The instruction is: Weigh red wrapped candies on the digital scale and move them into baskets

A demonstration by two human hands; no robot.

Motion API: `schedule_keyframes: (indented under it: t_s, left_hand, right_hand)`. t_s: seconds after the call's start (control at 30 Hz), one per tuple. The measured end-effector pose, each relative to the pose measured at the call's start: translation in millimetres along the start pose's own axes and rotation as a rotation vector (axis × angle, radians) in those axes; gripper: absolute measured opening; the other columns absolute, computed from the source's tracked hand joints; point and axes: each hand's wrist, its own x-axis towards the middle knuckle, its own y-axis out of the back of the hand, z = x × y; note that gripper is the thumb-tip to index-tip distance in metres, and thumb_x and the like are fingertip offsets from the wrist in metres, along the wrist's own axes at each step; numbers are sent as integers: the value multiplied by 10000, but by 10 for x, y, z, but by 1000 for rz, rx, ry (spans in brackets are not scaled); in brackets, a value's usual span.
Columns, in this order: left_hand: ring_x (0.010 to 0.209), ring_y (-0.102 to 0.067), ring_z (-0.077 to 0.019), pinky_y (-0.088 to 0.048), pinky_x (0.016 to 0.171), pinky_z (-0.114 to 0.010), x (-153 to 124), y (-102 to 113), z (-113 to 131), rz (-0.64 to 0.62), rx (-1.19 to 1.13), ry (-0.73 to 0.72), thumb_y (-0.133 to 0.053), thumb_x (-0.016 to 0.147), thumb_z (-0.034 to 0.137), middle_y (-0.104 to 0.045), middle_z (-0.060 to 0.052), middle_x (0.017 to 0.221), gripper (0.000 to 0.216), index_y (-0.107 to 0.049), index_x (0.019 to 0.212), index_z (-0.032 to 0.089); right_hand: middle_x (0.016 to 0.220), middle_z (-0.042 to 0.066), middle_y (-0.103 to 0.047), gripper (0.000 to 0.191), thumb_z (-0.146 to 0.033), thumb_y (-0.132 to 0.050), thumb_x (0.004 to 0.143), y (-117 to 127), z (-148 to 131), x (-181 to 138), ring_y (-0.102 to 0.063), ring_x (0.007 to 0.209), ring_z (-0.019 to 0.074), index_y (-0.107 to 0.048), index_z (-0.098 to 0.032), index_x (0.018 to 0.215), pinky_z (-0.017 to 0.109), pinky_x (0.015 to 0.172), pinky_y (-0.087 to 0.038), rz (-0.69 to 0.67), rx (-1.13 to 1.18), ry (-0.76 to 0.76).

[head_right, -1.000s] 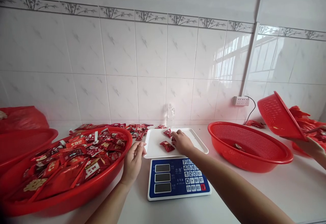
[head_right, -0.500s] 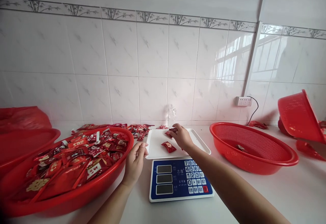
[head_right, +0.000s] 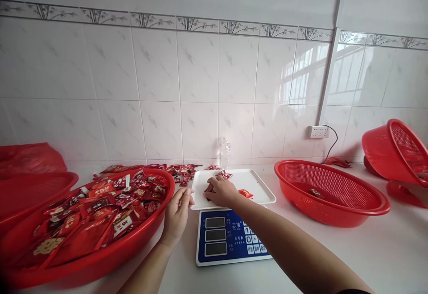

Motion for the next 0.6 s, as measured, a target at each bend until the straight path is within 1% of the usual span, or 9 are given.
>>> schedule_keyframes:
  t_s: [0.07, 0.13, 0.17, 0.23, 0.27, 0.3, 0.4, 0.5, 0.6]
  left_hand:
    - [614, -535, -150, -440, 631, -237, -4, -1, 0, -2, 0, 3, -412, 929, 430, -526, 21, 623, 302, -566, 830, 190]
    - [623, -542, -156, -442, 630, -241, -6, -2, -5, 0, -2, 7, -415, 926, 440, -531, 16, 630, 306, -567, 831, 191]
    - [627, -545, -158, -442, 628, -243, -7, -1, -9, 2, -2, 10, -416, 925, 442, -534, 13, 635, 307, -571, 839, 191]
    - [624, -542, -157, -440, 623, -243, -8, 1, -16, 4, 0, 11, -418, 924, 440, -536, 13, 636, 305, -579, 856, 190]
    - [618, -536, -154, -438, 621, -242, -9, 3, -18, 6, 1, 9, -418, 925, 437, -534, 15, 633, 304, -583, 861, 189]
    - [611, -530, -151, -436, 618, -240, -9, 6, -19, 6, 4, 8, -419, 925, 435, -531, 17, 630, 303, -585, 866, 188]
    - [606, -525, -147, -433, 608, -239, -13, 16, -21, 3, 9, 13, -418, 928, 433, -532, 16, 631, 306, -592, 890, 184]
    - [607, -528, -146, -430, 599, -236, -15, 20, -20, -8, 10, 23, -417, 931, 435, -538, 14, 638, 313, -594, 915, 177]
    - [609, -531, -144, -430, 603, -233, -13, 17, -12, -7, 7, 15, -419, 931, 434, -538, 13, 637, 314, -592, 900, 174]
  right_hand:
    - [1216, 86, -548, 484, -523, -541, 816, 11, -8, 2, -523, 1105, 250, -537, -283, 1236, 374, 872, -403, -13, -20, 1]
    - [1366, 85, -442, 548, -541, -542, 812, 29, -1, 25, -394, 1263, 271, -476, -313, 1305, 442, 999, -307, -19, -43, 0]
    - [1449, 82, -349, 619, -563, -558, 793, 41, 13, 50, -286, 1341, 288, -425, -330, 1351, 488, 1049, -228, -29, -52, -5]
    - [1549, 82, -156, 805, -620, -596, 737, 73, 60, 121, -69, 1420, 321, -292, -352, 1433, 578, 1076, -86, -74, -57, -30]
    - [1564, 89, -101, 887, -647, -612, 707, 93, 91, 164, -1, 1426, 336, -238, -354, 1457, 613, 1067, -49, -108, -52, -47]
    - [1568, 97, -90, 939, -669, -622, 682, 117, 124, 206, 29, 1426, 350, -214, -354, 1466, 640, 1054, -36, -148, -43, -65]
    - [1548, 102, -199, 940, -720, -600, 659, 198, 201, 295, -46, 1424, 361, -270, -343, 1455, 641, 1053, -104, -266, 8, -95]
    - [1526, 96, -273, 924, -738, -591, 651, 289, 223, 288, -182, 1404, 335, -349, -307, 1432, 554, 1073, -215, -340, 74, -86]
    - [1522, 67, -298, 878, -720, -620, 650, 409, 242, 210, -267, 1380, 306, -425, -297, 1394, 467, 1096, -248, -390, 141, -45]
